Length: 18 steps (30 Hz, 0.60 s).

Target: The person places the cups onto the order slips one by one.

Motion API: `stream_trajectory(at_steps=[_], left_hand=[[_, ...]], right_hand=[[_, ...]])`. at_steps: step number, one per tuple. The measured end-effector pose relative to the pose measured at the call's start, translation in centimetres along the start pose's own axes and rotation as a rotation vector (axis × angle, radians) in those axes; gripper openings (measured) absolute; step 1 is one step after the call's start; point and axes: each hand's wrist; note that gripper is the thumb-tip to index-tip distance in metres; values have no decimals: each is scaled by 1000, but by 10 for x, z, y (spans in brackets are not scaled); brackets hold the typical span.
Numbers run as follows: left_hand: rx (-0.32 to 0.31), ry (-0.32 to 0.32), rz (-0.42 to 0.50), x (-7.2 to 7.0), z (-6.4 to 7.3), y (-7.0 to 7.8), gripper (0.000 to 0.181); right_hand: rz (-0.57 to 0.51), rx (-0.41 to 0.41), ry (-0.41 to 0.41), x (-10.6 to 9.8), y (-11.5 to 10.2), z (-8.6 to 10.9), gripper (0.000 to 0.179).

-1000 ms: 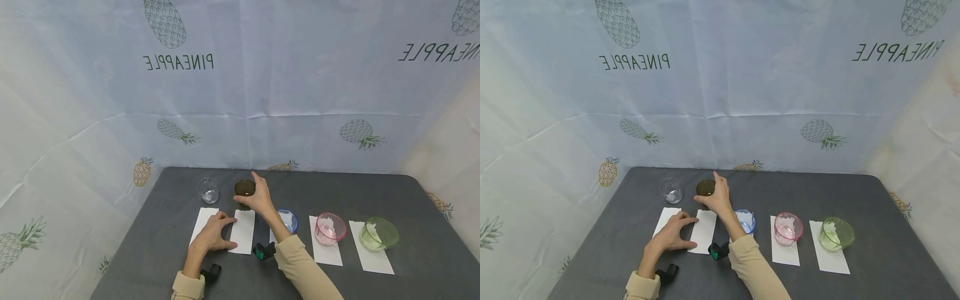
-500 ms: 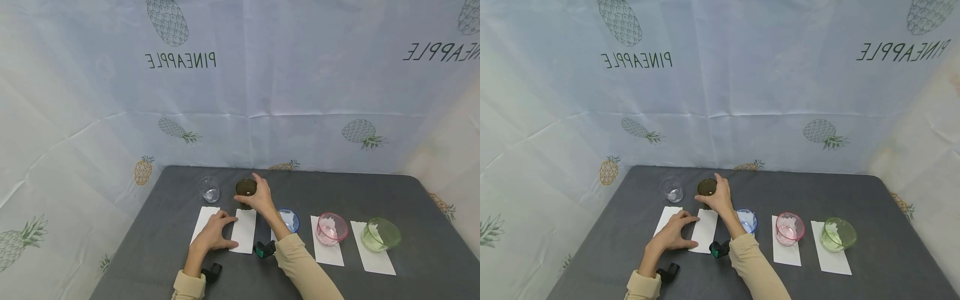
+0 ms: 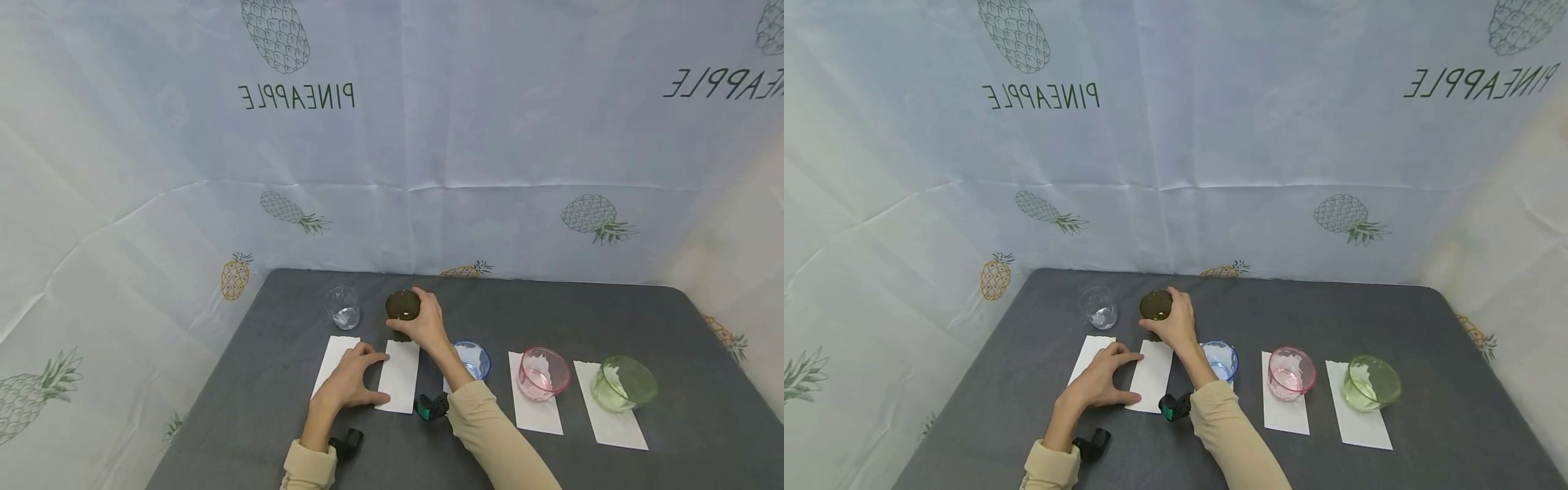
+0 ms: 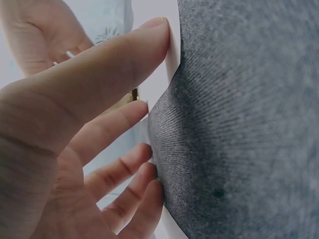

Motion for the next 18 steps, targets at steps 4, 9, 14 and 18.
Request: stream_trajectory(at_steps=[4, 9, 14, 18], left_hand=[[-2, 0, -1, 0, 0, 0, 70], [-1, 5, -7, 1, 0, 1, 70], [-6, 6, -9, 0, 0, 1, 70], [3, 9, -12, -1, 0, 2, 70]], right_hand=[[-3, 0, 4, 1, 2, 0, 87], [15, -12, 33, 2, 3, -1, 83], [-12, -56, 70, -2, -1, 0, 80], [-34, -96, 80, -8, -6, 4, 78]])
Point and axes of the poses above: each hand's wrist, its own z-axis away from the middle knuckle, its own x-axis out of the palm, y = z × x, and after that the axes turned 1 degree about z, right-handed
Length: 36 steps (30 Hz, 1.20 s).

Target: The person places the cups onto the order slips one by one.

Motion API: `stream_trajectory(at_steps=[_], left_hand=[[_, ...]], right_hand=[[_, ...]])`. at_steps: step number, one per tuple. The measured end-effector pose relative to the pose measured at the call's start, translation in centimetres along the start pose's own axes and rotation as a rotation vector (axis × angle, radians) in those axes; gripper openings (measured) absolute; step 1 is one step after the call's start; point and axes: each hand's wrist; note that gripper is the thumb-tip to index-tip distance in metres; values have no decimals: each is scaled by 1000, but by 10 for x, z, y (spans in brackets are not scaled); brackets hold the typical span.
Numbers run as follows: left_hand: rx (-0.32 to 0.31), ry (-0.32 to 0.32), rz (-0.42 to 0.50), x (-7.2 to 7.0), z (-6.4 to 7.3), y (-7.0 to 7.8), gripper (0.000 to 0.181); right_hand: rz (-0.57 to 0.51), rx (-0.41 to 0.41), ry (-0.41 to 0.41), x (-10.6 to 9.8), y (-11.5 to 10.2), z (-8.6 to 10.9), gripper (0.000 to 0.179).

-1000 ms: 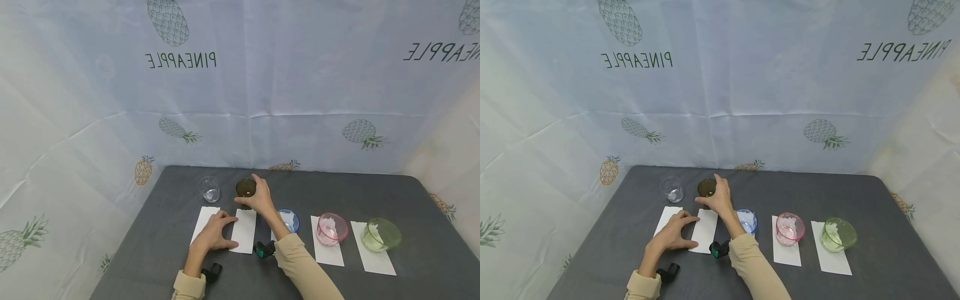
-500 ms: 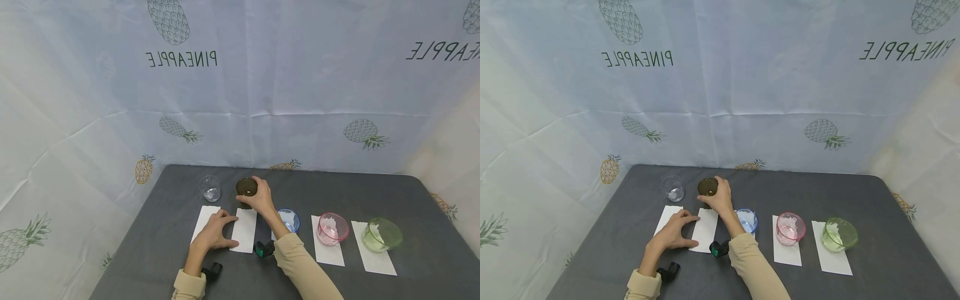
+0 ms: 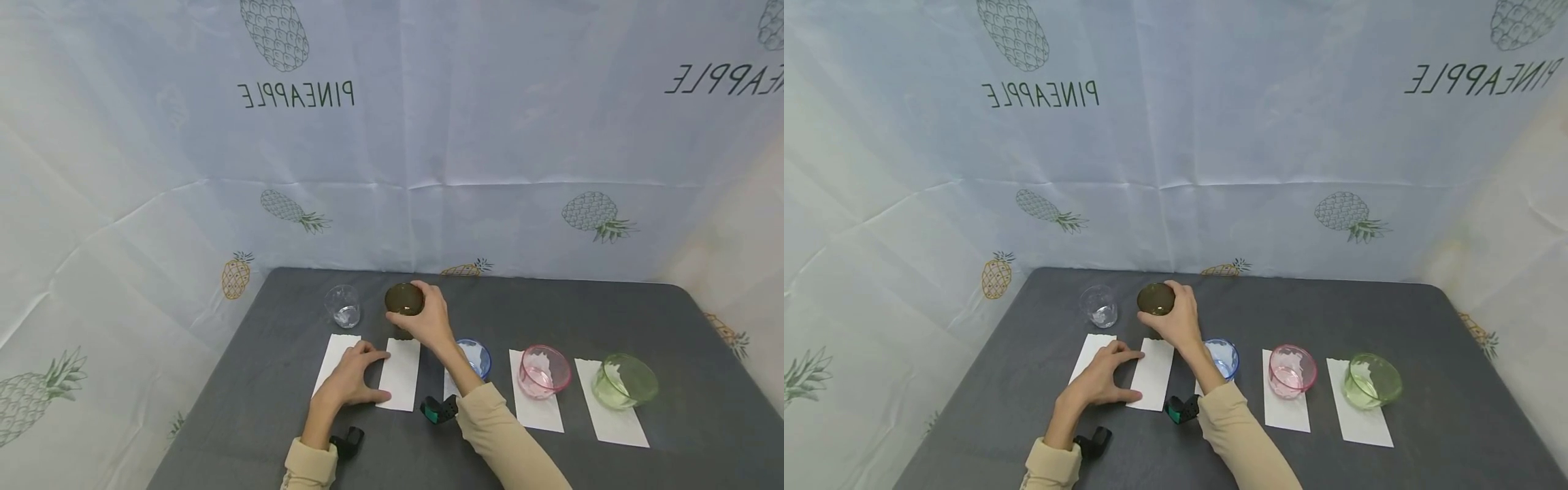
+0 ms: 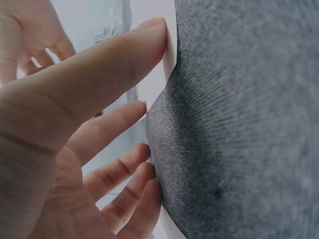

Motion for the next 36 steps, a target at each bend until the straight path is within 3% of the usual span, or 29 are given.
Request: stream_trajectory(at_steps=[17, 36], left_hand=[[10, 8, -7, 2, -1, -3, 70], [-9, -8, 30, 3, -1, -6, 77]], right_hand=[[-34, -75, -37, -16, -17, 20, 77], [-45, -80, -102, -10, -15, 46, 78]])
Point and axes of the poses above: each hand's wrist, its own z-axis away from the middle knuckle, its own x-axis out of the palm, y = z × x, and after that the axes turned 1 degree about z, right-handed
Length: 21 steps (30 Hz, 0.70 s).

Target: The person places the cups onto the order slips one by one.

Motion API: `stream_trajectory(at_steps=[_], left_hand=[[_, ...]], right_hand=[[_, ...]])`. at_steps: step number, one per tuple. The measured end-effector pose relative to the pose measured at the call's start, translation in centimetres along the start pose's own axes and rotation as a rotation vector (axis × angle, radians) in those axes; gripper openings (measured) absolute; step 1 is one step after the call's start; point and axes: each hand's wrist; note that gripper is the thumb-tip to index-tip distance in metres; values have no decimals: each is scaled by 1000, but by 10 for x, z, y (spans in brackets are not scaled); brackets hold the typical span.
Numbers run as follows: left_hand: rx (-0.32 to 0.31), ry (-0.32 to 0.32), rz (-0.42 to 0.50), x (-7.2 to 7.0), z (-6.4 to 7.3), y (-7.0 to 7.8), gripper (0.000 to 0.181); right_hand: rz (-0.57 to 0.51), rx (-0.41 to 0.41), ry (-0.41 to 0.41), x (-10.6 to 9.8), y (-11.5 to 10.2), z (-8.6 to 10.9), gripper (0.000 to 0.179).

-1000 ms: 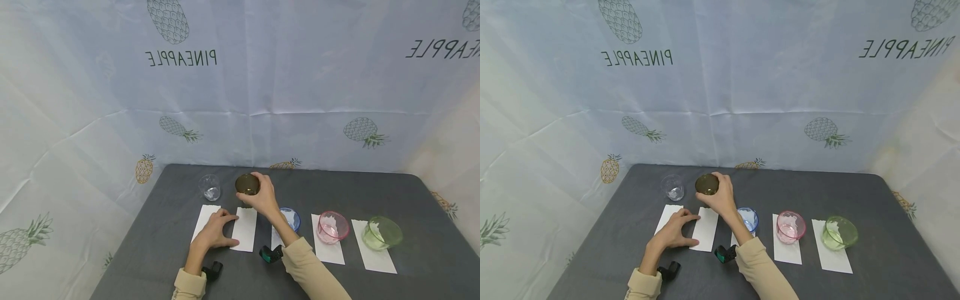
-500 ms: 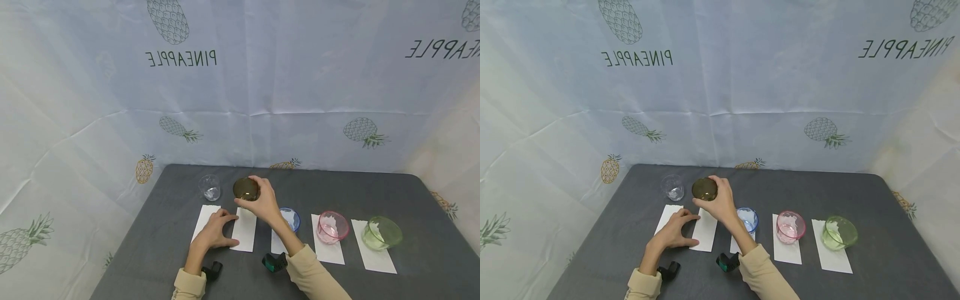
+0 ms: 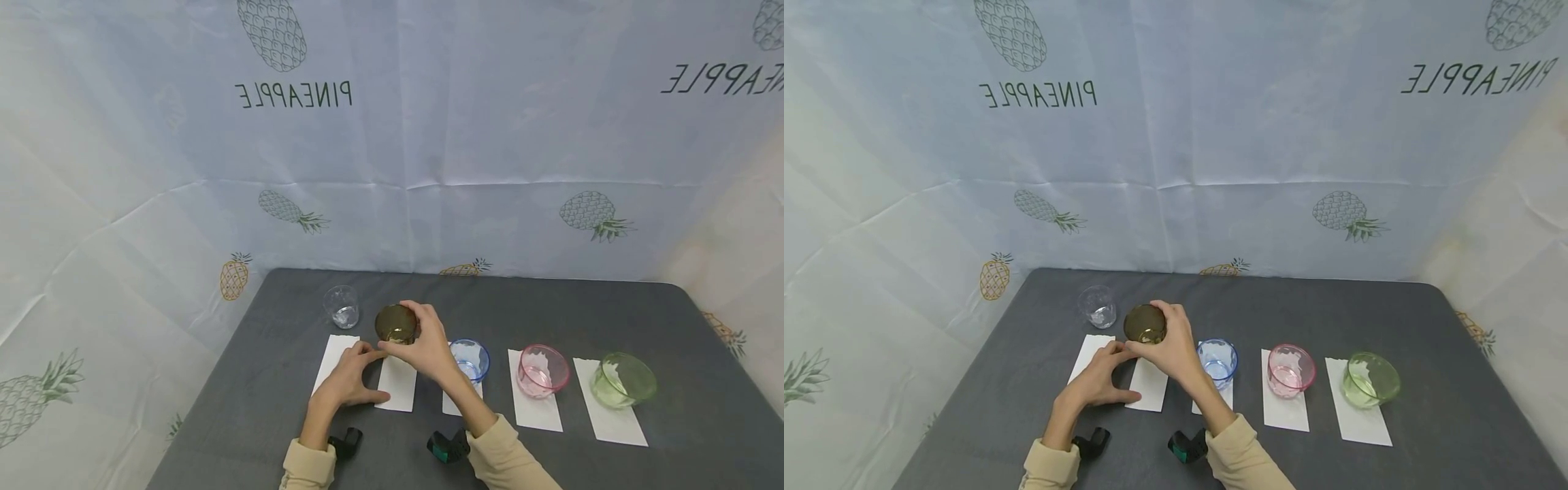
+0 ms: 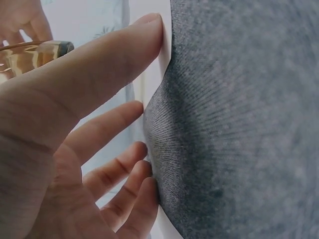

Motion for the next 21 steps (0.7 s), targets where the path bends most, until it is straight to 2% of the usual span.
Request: stream_trajectory(at_steps=[11, 21], left_hand=[[2, 17, 20, 1, 0, -2, 72], [16, 35, 46, 0, -1, -1, 67]], right_hand=[[-39, -26, -19, 6, -1, 14, 78], [8, -27, -44, 13, 4, 28, 79]])
Point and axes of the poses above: each hand's wrist, its own z-axis away from the middle knuckle, its own x-axis out of the palm, y = z × x, and after that the axes turned 1 degree about z, right-handed
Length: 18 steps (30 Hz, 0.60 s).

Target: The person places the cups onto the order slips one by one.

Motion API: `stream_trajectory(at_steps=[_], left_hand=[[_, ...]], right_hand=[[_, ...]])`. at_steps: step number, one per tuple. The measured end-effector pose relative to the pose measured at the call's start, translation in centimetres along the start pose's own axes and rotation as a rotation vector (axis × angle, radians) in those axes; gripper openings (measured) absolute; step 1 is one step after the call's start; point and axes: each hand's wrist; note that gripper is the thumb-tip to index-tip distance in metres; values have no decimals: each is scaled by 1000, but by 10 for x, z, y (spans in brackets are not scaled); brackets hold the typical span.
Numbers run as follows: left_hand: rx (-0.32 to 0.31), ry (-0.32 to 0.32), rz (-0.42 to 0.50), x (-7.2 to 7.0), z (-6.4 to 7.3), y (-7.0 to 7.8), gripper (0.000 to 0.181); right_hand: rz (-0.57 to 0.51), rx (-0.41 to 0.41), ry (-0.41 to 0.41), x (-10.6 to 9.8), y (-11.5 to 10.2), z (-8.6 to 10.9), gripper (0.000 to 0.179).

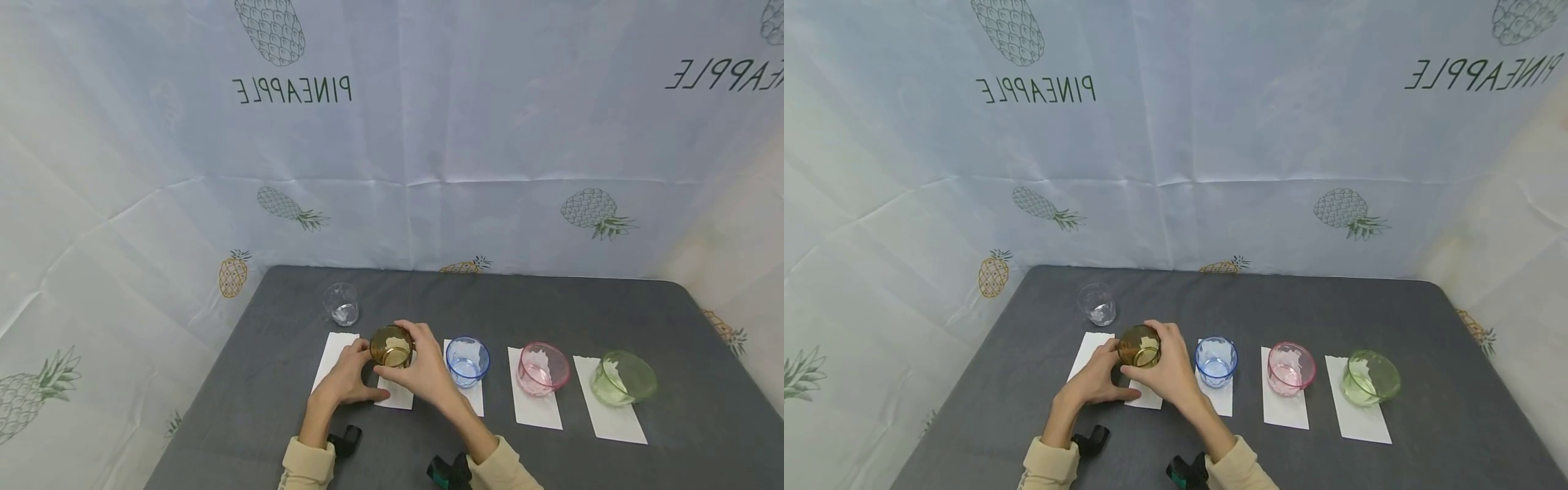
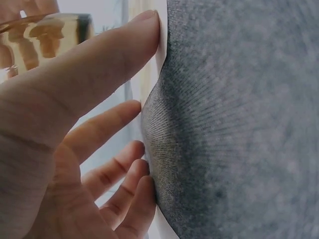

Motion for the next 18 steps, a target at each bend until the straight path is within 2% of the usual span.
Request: stream_trajectory(at_steps=[11, 18], left_hand=[[6, 4, -6, 0, -1, 0, 66], [7, -12, -3, 1, 0, -2, 74]], right_hand=[[61, 45, 0, 2, 5, 7, 78], [64, 57, 2, 5, 10, 11, 80]])
Point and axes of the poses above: each hand's wrist, its own z-axis away from the middle knuckle, its own x-axis out of the palm, y = z × x, and after that the axes turned 1 degree about z, right-handed
